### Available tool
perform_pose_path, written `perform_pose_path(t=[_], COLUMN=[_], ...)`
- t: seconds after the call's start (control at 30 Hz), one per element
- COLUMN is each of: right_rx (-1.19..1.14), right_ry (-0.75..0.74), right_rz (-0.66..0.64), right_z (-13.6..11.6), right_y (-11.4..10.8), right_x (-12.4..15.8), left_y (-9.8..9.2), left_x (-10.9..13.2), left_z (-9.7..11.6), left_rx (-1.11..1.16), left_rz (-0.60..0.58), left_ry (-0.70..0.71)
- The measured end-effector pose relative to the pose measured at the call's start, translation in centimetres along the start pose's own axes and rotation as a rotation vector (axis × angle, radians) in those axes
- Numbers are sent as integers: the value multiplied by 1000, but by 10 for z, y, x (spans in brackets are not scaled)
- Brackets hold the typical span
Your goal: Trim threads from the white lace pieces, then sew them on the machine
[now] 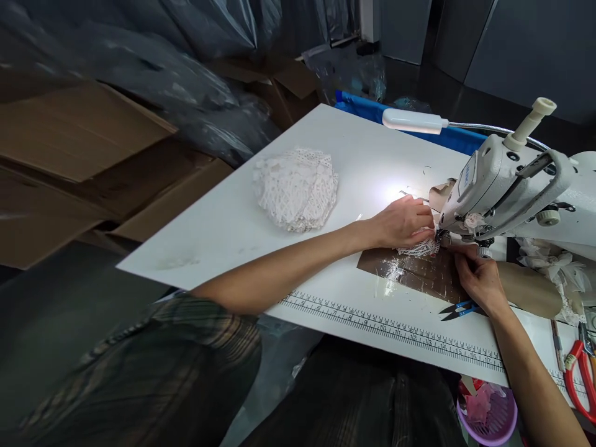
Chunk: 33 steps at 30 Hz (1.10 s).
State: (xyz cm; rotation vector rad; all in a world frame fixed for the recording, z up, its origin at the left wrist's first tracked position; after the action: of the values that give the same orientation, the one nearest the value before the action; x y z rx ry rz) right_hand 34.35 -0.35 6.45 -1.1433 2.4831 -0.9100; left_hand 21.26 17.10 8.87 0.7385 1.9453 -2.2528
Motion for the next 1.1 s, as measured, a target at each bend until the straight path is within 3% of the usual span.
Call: perform_pose_path(t=[0.17, 0.43, 0.57, 0.7, 1.1], right_rx=[7, 24, 24, 34, 33], right_ry=[-5, -26, -35, -27, -5], right_rz=[-15, -39, -47, -48, -46], right_z=[-3, -4, -4, -4, -2], right_y=[-1, -2, -3, -3, -1], right_x=[0, 1, 1, 2, 2], left_y=[2, -2, 0, 3, 4], left_x=[-6, 5, 3, 0, -3], left_z=[-6, -10, -4, -2, 0], left_rx=[37, 128, 270, 336, 239], left_rz=[-155, -35, -56, -72, -16], left_ry=[83, 75, 153, 136, 74])
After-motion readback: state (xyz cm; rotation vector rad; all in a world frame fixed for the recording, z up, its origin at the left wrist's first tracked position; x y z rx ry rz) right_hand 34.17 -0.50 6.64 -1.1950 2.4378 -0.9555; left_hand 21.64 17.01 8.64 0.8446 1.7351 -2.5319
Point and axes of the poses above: each hand's wrist, its own x-axis away from the middle knuckle, its own y-axis out of the palm, z = x × y, the point moved 2 cm from there along -x, towards the middle knuckle, and after that the axes turned 15 degrees about y, right-handed, at the moved point
